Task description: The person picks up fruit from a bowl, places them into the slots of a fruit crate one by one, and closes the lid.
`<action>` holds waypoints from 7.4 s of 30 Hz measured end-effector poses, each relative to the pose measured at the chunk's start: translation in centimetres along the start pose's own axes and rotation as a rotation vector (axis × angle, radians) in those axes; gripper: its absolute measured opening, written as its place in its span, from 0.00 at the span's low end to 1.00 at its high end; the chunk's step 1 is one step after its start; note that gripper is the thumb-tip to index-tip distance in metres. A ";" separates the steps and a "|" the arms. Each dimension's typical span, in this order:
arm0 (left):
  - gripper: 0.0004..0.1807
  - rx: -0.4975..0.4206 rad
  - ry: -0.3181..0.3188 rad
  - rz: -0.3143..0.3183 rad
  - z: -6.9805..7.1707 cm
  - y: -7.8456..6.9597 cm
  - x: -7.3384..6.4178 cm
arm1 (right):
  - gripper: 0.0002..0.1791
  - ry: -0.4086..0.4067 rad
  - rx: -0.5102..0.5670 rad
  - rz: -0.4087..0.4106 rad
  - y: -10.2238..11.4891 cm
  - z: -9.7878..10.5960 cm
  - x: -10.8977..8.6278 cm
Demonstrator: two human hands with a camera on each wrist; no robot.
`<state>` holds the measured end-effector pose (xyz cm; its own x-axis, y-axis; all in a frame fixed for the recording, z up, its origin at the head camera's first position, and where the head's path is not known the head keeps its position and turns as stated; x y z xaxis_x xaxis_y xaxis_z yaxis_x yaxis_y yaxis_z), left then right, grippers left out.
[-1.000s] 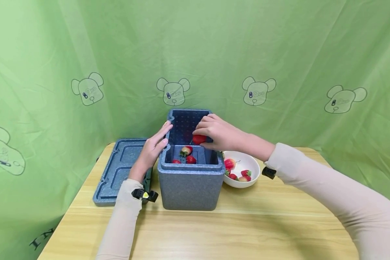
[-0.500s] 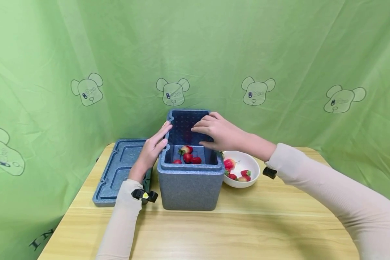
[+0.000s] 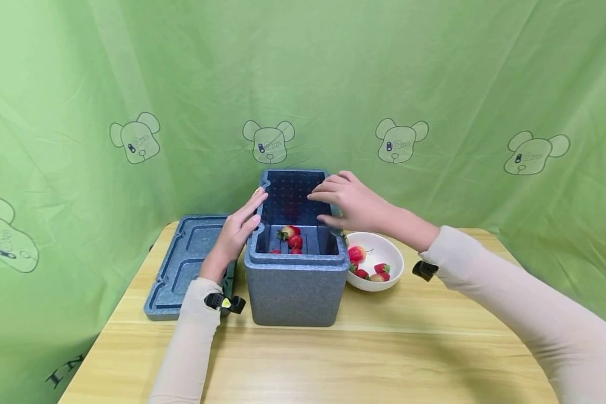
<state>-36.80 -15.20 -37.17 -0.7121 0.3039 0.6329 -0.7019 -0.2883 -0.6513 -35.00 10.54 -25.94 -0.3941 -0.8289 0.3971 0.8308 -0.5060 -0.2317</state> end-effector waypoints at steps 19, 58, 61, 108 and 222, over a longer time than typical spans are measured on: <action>0.28 -0.019 -0.026 -0.041 0.0 0.1 0.1 | 0.23 -0.116 0.074 -0.191 -3.9 -0.9 -5.1; 0.28 -0.045 -0.021 -0.028 -0.1 0.1 0.0 | 0.22 0.110 0.080 -0.236 -5.8 -10.3 -11.7; 0.28 -0.040 -0.022 -0.027 -0.1 0.1 0.0 | 0.23 0.122 0.068 -0.204 -5.7 -10.7 -11.6; 0.29 -0.037 -0.013 -0.012 0.0 0.1 -0.1 | 0.18 0.293 0.009 -0.147 -5.9 -14.0 -11.3; 0.29 -0.028 -0.010 -0.004 -0.2 -0.1 -0.1 | 0.24 -0.432 0.162 -0.485 -7.3 -4.0 -12.1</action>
<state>-36.67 -15.05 -37.23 -0.7096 0.2957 0.6395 -0.7040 -0.2615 -0.6603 -37.86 23.30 -32.64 -0.5730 -0.3295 0.7504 0.6613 -0.7267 0.1858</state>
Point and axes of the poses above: each hand's wrist, its own x-axis towards the middle knuckle, its own z-axis out of the back of the hand, y = z × x, the point moved 4 cm from there along x, towards the middle knuckle, and after that the axes turned 4 degrees about -x, right-handed, at the moved point
